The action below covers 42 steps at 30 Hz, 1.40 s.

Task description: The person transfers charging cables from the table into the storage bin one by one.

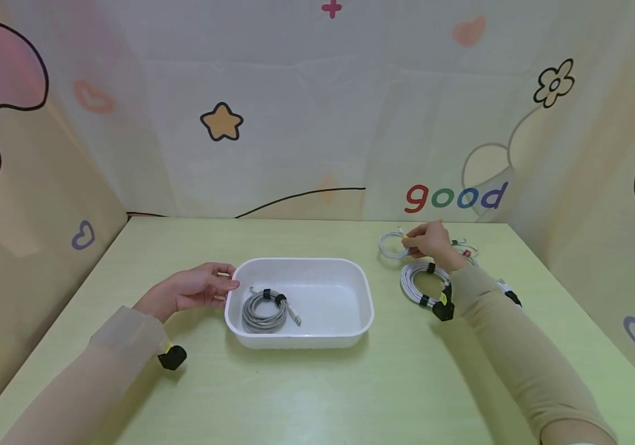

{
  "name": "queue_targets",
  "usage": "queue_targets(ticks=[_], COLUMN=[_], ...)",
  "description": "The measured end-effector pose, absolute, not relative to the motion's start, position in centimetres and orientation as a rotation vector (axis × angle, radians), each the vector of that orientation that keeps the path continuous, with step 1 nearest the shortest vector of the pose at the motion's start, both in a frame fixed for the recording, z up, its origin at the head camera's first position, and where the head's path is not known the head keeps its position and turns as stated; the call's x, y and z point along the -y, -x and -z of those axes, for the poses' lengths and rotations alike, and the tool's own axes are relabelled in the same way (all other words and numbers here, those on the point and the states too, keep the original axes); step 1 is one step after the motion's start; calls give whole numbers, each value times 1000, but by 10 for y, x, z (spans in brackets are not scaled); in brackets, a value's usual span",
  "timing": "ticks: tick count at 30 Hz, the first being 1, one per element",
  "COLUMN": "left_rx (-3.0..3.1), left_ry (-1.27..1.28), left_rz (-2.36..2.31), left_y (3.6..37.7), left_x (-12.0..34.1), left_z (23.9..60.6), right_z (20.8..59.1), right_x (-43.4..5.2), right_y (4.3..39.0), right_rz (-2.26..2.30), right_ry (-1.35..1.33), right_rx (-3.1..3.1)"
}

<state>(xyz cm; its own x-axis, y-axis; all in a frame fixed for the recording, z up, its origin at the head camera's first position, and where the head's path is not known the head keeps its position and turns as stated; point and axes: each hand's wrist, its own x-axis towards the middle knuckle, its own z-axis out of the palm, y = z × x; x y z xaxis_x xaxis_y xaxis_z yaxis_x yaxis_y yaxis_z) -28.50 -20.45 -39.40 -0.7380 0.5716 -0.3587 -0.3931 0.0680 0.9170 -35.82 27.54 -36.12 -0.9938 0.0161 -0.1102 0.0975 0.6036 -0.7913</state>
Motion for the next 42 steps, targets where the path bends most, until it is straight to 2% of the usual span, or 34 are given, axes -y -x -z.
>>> queue_targets(ticks=[26, 42], left_rx=[-1662, -1650], left_ry=[-180, -202], left_rz=[-1754, -1760], left_y=[286, 287], left_x=[205, 205], left_z=[399, 399], right_z=[332, 330], right_x=[-213, -169], right_y=[333, 316], right_rz=[1408, 1361], right_ry=[129, 303], right_rx=[-2531, -2457])
